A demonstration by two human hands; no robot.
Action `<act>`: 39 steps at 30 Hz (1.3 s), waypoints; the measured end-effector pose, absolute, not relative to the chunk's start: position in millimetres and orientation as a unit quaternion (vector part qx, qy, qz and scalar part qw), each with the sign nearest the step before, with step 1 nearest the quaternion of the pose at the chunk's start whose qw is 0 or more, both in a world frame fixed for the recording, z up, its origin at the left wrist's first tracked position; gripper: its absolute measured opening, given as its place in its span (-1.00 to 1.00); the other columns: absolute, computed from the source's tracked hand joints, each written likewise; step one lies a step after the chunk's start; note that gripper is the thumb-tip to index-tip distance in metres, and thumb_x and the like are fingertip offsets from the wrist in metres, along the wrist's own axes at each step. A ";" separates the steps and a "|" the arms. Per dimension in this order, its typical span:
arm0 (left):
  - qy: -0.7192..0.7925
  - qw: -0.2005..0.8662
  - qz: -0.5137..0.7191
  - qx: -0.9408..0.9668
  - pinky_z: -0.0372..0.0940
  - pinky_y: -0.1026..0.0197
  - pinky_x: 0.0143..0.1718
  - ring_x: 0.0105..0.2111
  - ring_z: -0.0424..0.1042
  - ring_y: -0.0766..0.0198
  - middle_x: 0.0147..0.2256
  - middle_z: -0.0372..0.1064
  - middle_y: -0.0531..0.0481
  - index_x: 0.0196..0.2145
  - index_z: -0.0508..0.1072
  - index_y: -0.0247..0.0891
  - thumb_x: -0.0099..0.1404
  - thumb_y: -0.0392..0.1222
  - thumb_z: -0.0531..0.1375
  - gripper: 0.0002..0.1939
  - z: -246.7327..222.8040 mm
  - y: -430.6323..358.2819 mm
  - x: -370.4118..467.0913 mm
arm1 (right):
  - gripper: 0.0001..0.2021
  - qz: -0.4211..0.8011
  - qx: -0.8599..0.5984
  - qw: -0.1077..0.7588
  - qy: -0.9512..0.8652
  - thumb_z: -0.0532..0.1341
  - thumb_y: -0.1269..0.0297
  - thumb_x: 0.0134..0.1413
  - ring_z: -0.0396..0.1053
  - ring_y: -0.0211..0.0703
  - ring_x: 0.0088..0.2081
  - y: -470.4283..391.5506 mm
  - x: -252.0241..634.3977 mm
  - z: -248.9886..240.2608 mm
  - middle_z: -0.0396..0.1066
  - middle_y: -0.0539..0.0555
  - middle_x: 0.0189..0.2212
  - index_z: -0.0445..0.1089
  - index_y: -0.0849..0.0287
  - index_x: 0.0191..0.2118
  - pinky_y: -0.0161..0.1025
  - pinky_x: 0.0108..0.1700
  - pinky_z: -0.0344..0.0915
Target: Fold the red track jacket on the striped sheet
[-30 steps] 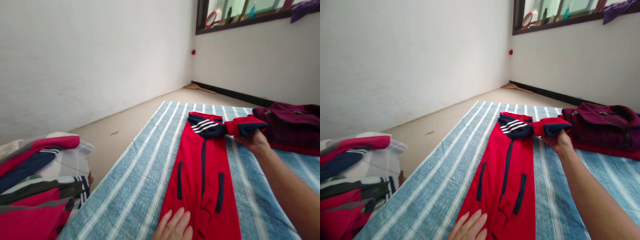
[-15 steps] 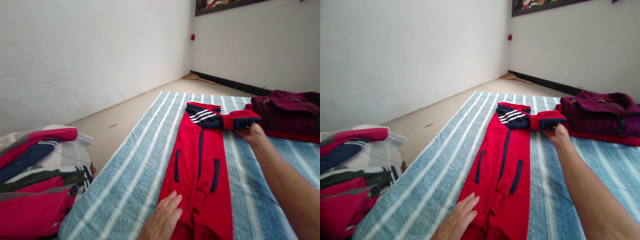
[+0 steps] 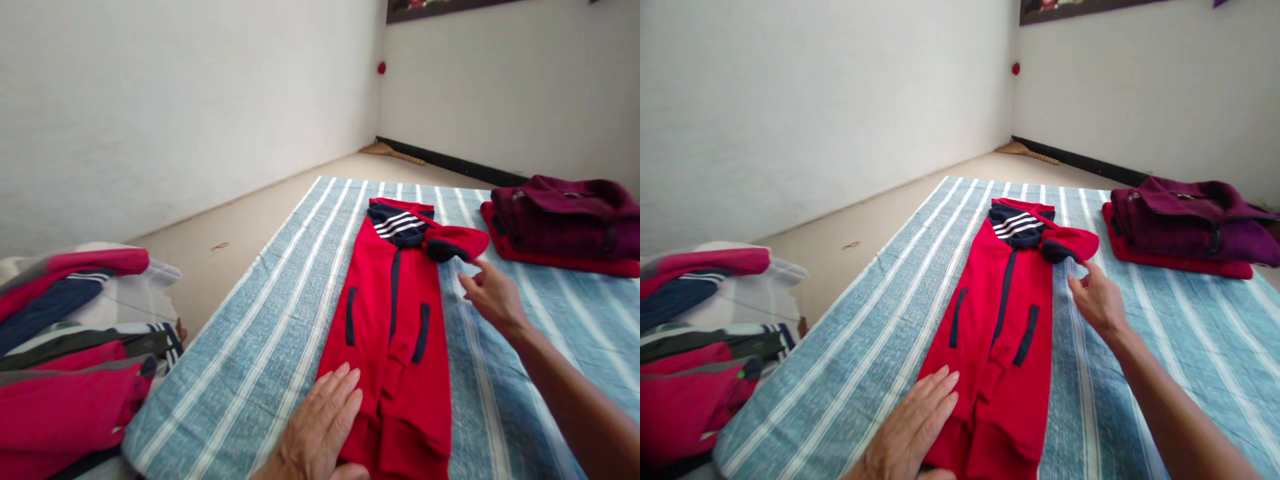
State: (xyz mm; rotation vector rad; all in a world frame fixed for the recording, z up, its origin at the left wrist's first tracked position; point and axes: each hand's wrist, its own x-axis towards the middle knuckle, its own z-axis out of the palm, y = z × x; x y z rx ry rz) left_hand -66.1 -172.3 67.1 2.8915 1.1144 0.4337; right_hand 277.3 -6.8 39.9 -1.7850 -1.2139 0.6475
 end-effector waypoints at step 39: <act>0.554 0.033 0.096 0.826 0.11 -0.16 0.17 0.19 0.14 0.01 0.17 0.17 -0.30 0.07 0.31 -0.38 0.37 -0.02 -0.01 -0.55 66.7 -64.3 -23.8 | -0.70 0.309 -0.614 0.292 -0.665 0.04 0.28 -0.10 0.30 -0.14 -0.52 -5.1 157.2 30.7 0.32 -0.05 -0.60 0.42 0.10 -0.23 -0.29 -0.45 0.14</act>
